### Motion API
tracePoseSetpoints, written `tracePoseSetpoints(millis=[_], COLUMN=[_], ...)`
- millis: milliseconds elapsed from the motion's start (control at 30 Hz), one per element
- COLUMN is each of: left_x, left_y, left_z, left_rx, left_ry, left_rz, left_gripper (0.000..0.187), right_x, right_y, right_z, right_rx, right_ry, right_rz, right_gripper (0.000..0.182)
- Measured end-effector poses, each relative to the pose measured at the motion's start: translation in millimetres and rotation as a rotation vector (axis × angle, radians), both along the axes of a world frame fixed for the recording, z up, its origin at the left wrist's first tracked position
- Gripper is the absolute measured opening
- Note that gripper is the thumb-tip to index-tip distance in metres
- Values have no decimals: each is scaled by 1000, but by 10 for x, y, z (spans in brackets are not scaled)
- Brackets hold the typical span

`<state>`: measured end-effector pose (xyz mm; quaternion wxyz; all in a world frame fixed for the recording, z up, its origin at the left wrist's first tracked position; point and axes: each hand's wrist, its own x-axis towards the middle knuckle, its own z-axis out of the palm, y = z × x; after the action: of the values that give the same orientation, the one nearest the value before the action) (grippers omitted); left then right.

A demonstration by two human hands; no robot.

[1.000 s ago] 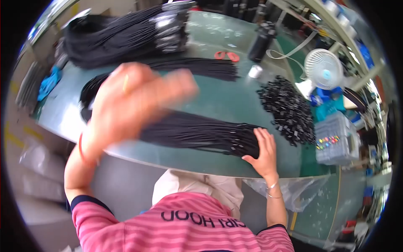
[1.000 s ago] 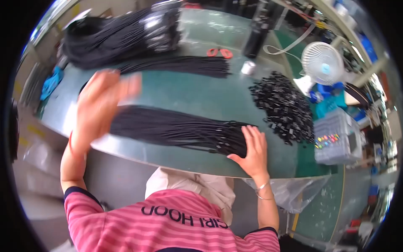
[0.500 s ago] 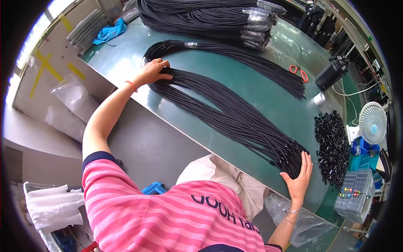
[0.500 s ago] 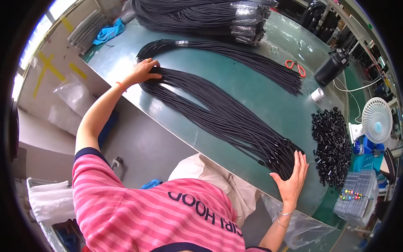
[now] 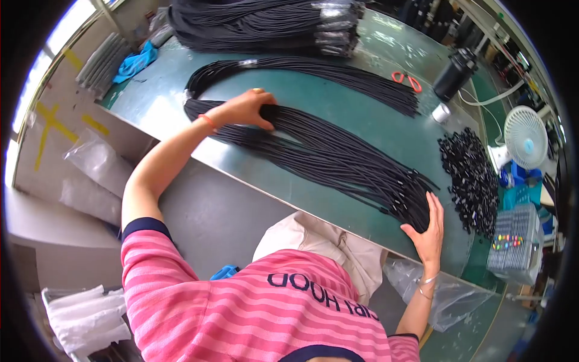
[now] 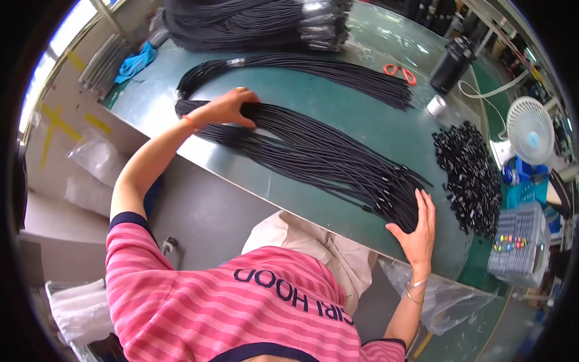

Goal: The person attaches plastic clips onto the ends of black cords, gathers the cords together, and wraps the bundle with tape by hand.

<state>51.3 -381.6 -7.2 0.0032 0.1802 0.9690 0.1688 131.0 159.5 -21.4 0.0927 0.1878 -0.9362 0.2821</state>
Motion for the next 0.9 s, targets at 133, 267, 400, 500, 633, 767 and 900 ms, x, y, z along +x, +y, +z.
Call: tracePoseSetpoints(millis=[133,267,400,500,633,767,900], left_x=[-279,-475,-438,-411,-238,-311,-361], left_y=[1378,2340,2695,2691,2779,2882,2824], left_z=[137,19,84,-85,-238,-61,25], left_rx=[-68,-81,-172,-198,-77,-192,-63], left_ry=[-38,49,-143,-36,90,-49,-153], left_rz=[-267,-526,-464,-476,-356,-372,-431], left_gripper=[59,53,46,42,38,36,35], right_x=[10,108,26,-41,-85,-80,-79], right_y=[22,37,65,82,83,107,74], right_z=[-24,-34,-33,-43,-3,-31,-85], right_rx=[14,36,90,133,166,169,208], right_ry=[46,102,226,253,201,259,222], right_rz=[-22,-36,-61,-116,-112,-34,-96], right_gripper=[89,83,80,78,75,75,78])
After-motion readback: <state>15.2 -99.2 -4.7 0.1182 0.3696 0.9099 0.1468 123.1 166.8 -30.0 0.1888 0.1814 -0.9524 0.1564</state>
